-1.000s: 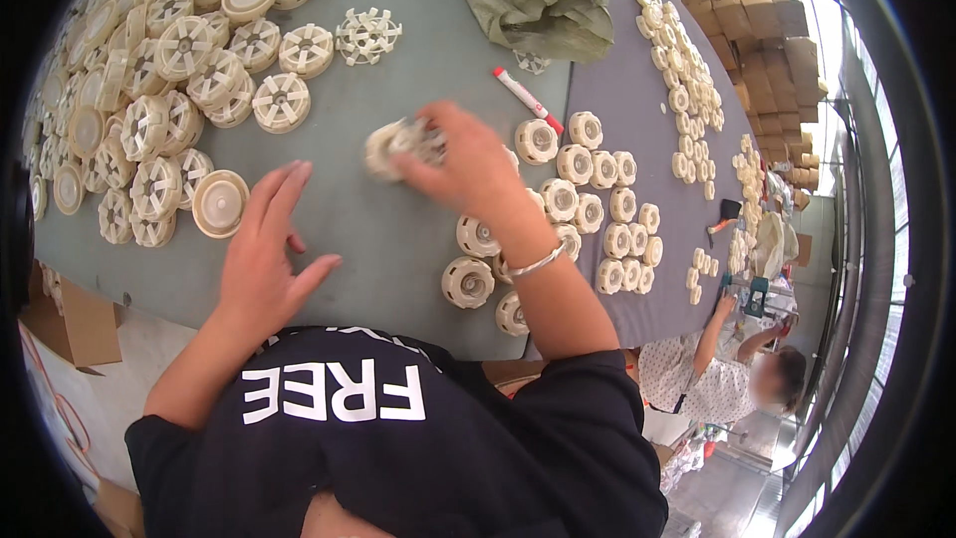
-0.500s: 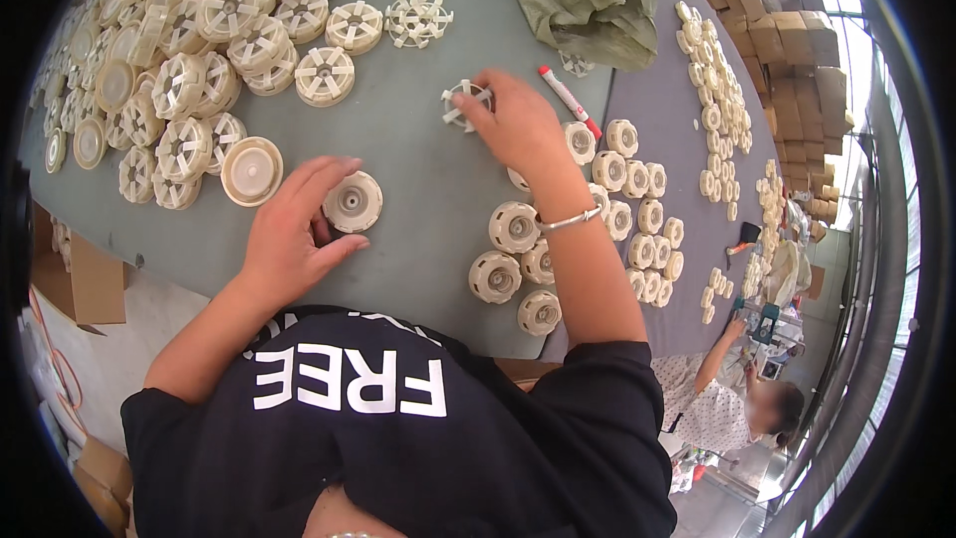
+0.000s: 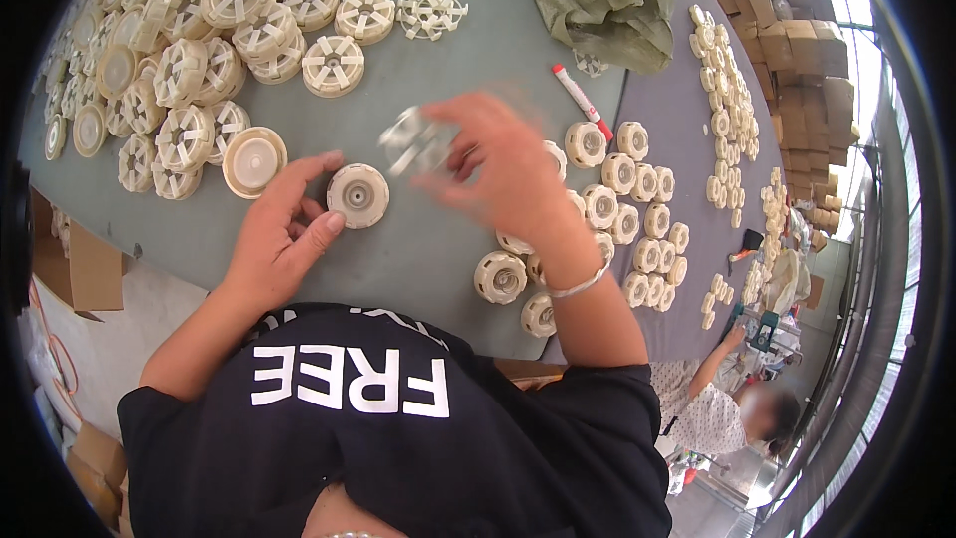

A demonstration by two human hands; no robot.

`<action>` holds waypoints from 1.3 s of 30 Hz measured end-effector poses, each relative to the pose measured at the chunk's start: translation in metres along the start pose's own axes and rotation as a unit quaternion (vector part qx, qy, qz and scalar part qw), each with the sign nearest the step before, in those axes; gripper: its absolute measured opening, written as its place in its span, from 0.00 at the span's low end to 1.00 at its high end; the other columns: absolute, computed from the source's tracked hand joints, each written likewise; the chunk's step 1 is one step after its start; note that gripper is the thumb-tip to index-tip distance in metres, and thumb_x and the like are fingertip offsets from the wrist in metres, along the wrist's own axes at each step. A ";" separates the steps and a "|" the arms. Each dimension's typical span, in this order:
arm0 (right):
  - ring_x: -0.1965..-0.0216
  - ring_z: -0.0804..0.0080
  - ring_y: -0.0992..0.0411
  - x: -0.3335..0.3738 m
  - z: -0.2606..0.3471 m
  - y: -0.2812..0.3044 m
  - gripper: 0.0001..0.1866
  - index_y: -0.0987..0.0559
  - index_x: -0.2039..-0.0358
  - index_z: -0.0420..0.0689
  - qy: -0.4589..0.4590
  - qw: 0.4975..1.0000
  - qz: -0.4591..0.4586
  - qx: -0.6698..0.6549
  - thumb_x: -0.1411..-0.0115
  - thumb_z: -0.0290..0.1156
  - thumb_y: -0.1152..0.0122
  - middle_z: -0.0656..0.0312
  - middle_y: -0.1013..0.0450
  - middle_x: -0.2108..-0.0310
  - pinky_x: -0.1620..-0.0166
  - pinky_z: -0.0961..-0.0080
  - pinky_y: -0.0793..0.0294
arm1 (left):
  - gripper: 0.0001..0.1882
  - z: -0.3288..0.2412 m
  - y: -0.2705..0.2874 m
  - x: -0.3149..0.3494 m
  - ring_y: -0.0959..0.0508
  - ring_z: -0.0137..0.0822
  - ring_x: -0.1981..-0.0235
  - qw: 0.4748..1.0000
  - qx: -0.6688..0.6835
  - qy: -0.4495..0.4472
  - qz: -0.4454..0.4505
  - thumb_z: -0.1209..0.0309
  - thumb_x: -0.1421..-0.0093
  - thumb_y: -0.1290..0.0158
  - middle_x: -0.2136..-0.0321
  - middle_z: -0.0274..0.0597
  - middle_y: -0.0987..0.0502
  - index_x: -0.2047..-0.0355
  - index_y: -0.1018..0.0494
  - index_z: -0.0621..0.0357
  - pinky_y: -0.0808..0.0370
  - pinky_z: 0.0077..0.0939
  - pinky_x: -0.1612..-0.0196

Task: The person assembles small white plastic components by hand on a table. They pick up a base and a cross-shaped insert, fit them together, and place the assembled unit into a cardboard box. The process is repeated continuously with many identical parts.

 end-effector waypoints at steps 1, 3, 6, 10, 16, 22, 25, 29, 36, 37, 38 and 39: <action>0.65 0.73 0.21 0.007 0.014 -0.011 0.30 0.19 0.42 0.42 0.013 0.999 0.027 0.013 0.47 0.27 0.20 0.61 0.24 0.50 0.60 0.76 0.17 | 0.30 0.002 0.000 0.000 0.21 0.29 0.64 1.000 0.014 0.002 -0.003 0.69 0.32 0.37 0.40 0.43 0.25 0.32 0.30 0.58 0.21 0.24 0.63; 0.64 0.73 0.21 0.016 0.027 -0.032 0.31 0.19 0.42 0.41 0.037 0.997 0.049 0.054 0.47 0.27 0.20 0.61 0.24 0.50 0.60 0.77 0.17 | 0.28 0.003 -0.002 0.001 0.21 0.29 0.64 1.000 0.011 0.000 -0.009 0.70 0.31 0.39 0.41 0.43 0.25 0.32 0.30 0.59 0.20 0.25 0.63; 0.64 0.70 0.20 0.023 0.028 -0.054 0.30 0.19 0.43 0.41 0.059 0.992 0.038 0.104 0.46 0.30 0.19 0.59 0.25 0.51 0.60 0.73 0.16 | 0.27 0.001 -0.006 0.000 0.21 0.35 0.62 1.000 0.005 -0.005 -0.024 0.73 0.32 0.38 0.45 0.46 0.25 0.34 0.29 0.61 0.20 0.28 0.58; 0.62 0.62 0.19 0.025 0.021 -0.069 0.32 0.20 0.42 0.41 0.065 0.988 0.014 0.140 0.46 0.35 0.18 0.56 0.25 0.51 0.60 0.68 0.16 | 0.27 0.009 -0.007 -0.005 0.20 0.38 0.61 0.999 0.028 -0.014 -0.031 0.77 0.34 0.38 0.46 0.48 0.25 0.35 0.28 0.62 0.20 0.30 0.56; 0.53 0.53 0.20 0.024 0.027 -0.076 0.36 0.22 0.38 0.43 0.030 0.981 0.047 0.186 0.47 0.37 0.19 0.55 0.25 0.48 0.52 0.63 0.17 | 0.34 0.008 -0.010 -0.010 0.22 0.27 0.68 0.995 -0.054 -0.083 -0.029 0.79 0.39 0.37 0.42 0.45 0.27 0.32 0.29 0.57 0.22 0.25 0.68; 0.47 0.52 0.21 0.036 0.002 0.017 0.29 0.19 0.43 0.47 -0.040 0.958 -0.038 0.282 0.45 0.35 0.22 0.54 0.25 0.42 0.44 0.59 0.20 | 0.39 -0.006 0.006 0.001 0.18 0.41 0.57 0.971 -0.220 -0.085 0.047 0.73 0.47 0.28 0.43 0.46 0.24 0.34 0.27 0.57 0.19 0.31 0.59; 0.48 0.52 0.21 0.055 -0.035 0.043 0.25 0.17 0.45 0.48 -0.117 0.926 -0.059 0.353 0.44 0.35 0.22 0.55 0.24 0.44 0.45 0.58 0.19 | 0.41 -0.015 0.034 0.001 0.22 0.31 0.62 0.951 -0.248 -0.141 -0.117 0.73 0.49 0.26 0.39 0.42 0.24 0.34 0.25 0.56 0.24 0.25 0.69; 0.49 0.53 0.21 0.042 -0.040 0.028 0.25 0.17 0.45 0.48 -0.140 0.950 -0.038 0.278 0.43 0.34 0.23 0.55 0.23 0.45 0.47 0.59 0.19 | 0.39 -0.030 0.067 -0.015 0.20 0.39 0.49 0.882 -0.322 -0.184 -0.290 0.71 0.47 0.26 0.39 0.44 0.25 0.34 0.24 0.52 0.20 0.26 0.68; 0.47 0.53 0.20 -0.065 -0.039 -0.005 0.23 0.17 0.43 0.50 0.183 0.946 -0.126 0.237 0.39 0.33 0.28 0.56 0.21 0.43 0.44 0.60 0.19 | 0.51 -0.024 -0.011 -0.005 0.18 0.47 0.54 0.952 -0.283 -0.115 -0.018 0.63 0.48 0.24 0.36 0.48 0.30 0.26 0.36 0.55 0.17 0.34 0.62; 0.46 0.52 0.20 -0.089 -0.040 0.003 0.23 0.17 0.42 0.51 0.194 0.928 -0.159 0.277 0.38 0.33 0.29 0.56 0.21 0.43 0.43 0.59 0.19 | 0.52 -0.020 -0.017 -0.009 0.17 0.47 0.55 0.953 -0.278 -0.118 -0.019 0.62 0.48 0.24 0.35 0.48 0.31 0.26 0.37 0.54 0.17 0.36 0.62; 0.44 0.51 0.21 -0.109 -0.040 0.009 0.23 0.17 0.41 0.51 0.206 0.906 -0.191 0.316 0.37 0.32 0.30 0.57 0.21 0.42 0.41 0.58 0.20 | 0.53 -0.015 -0.023 -0.013 0.17 0.47 0.56 0.954 -0.272 -0.122 -0.022 0.60 0.48 0.24 0.34 0.48 0.32 0.26 0.38 0.54 0.18 0.37 0.62; 0.46 0.54 0.20 -0.123 -0.051 0.015 0.22 0.17 0.42 0.51 0.186 0.923 -0.163 0.295 0.37 0.32 0.31 0.58 0.20 0.45 0.43 0.60 0.19 | 0.52 -0.011 -0.028 -0.019 0.17 0.48 0.55 0.952 -0.279 -0.125 -0.022 0.59 0.48 0.25 0.34 0.48 0.31 0.26 0.37 0.54 0.18 0.38 0.61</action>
Point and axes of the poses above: each hand's wrist, its own x-axis away from the middle knuckle, its own y-axis out of the back of the hand, z = x × y, the point moved 1 cm from there along -x, towards the middle knuckle
